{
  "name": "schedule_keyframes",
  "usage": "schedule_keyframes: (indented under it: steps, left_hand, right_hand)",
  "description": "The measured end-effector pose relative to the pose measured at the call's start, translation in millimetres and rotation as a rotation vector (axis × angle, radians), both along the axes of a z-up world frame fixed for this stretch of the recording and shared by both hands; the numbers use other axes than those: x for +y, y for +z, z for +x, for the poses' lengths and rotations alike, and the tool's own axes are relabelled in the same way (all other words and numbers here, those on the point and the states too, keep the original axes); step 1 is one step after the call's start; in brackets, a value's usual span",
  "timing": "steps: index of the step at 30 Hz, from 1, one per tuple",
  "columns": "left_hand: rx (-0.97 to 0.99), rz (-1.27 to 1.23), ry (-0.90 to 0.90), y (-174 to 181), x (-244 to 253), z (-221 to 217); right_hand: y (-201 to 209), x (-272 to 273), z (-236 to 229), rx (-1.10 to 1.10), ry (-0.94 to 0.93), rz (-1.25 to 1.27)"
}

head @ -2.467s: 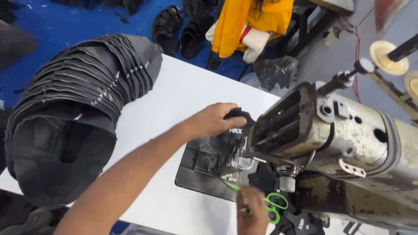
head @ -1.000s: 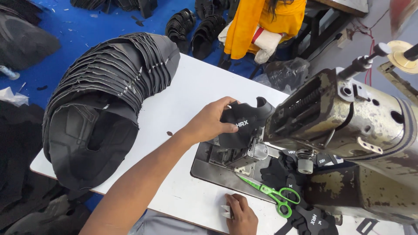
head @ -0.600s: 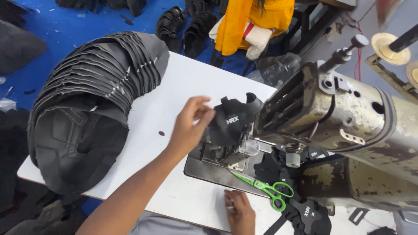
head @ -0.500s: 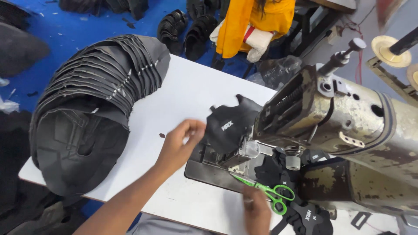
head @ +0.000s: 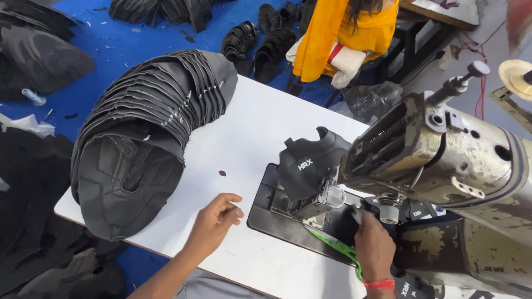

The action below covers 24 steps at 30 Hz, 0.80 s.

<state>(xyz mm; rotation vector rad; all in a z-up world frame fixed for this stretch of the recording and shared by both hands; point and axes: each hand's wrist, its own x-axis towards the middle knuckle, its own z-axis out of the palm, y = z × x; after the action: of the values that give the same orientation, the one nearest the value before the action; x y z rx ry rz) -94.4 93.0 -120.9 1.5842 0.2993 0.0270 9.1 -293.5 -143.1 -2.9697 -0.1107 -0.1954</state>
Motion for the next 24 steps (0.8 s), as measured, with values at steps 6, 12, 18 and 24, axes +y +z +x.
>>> schedule_keyframes:
  steps: [6, 12, 18, 24]
  left_hand:
    - [-0.068, 0.096, -0.015, 8, -7, 10]
    - [-0.343, 0.043, 0.658, 17, 83, 39]
    - [-0.117, -0.209, 0.819, -10, 140, 63]
    - [0.207, -0.012, 0.694, -9, 155, 86]
  right_hand:
    - [27, 6, -36, -0.271, -0.199, 0.44]
    - [-13, -1, -71, -0.127, -0.287, 1.127]
    - [-12, 19, -83, -0.045, -0.316, 1.218]
    - [-47, 3, -92, 0.035, -0.26, 1.264]
